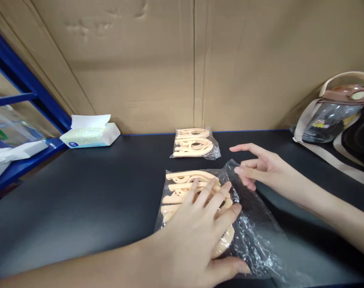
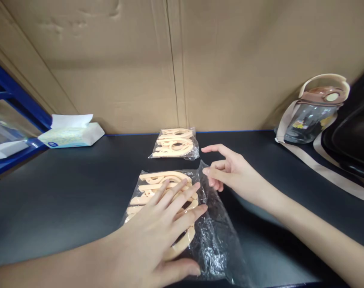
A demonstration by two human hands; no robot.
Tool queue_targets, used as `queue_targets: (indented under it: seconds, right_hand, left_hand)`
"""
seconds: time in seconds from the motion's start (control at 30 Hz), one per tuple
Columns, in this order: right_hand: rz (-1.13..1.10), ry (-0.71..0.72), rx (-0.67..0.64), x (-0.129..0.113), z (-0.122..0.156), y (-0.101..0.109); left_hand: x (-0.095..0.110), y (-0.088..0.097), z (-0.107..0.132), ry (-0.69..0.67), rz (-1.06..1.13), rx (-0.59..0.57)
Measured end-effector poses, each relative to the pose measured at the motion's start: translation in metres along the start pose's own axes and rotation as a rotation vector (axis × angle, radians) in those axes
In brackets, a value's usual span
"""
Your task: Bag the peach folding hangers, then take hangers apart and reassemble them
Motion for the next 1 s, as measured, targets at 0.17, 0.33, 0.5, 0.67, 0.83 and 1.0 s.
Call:
queue_targets:
  seconds: [0.17,0.33,0.5,0.67,0.83,1.0]
  right_hand:
    - [-0.071,0.042,-0.007,-0.002,0.0,-0.009]
    - [-0.008,0.117,0.071,-0.001,0.004,-0.012]
    - [0.065,0.143,0.098,-0.002,0.009,-0.018]
    - [0.263,0.201,0.134,0.0,0.01,-0.014]
    - [0.313,0.277,0.122,0.001,0.007,-0.012]
    - [0.307,0.344,0.032,-0.002,0.006,-0.016]
  left_hand:
    - [0.0,0.004,0.002,-0.025,0.022,0.045]
    - [0.01,0.014,0.006,-0.158,-0.146,0.246]
    - [0.04,0.016,-0.003,-0.475,-0.56,0.41]
    - [0.051,0.015,-0.023,-0.691,-0.554,0.492]
    - [0.045,0.016,-0.023,-0.725,-0.351,0.515]
    - [0.034,0.019,0.003,-0.634,-0.381,0.482]
Point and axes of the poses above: each hand's wrist, its own z-axis away from the middle knuckle, its own y-axis out of the back of the hand, x = y × z, the point moved 5 cm from there along -z, towards the middle knuckle, and after that the axes turned 4 degrees about -x, right-handed, at the moved point
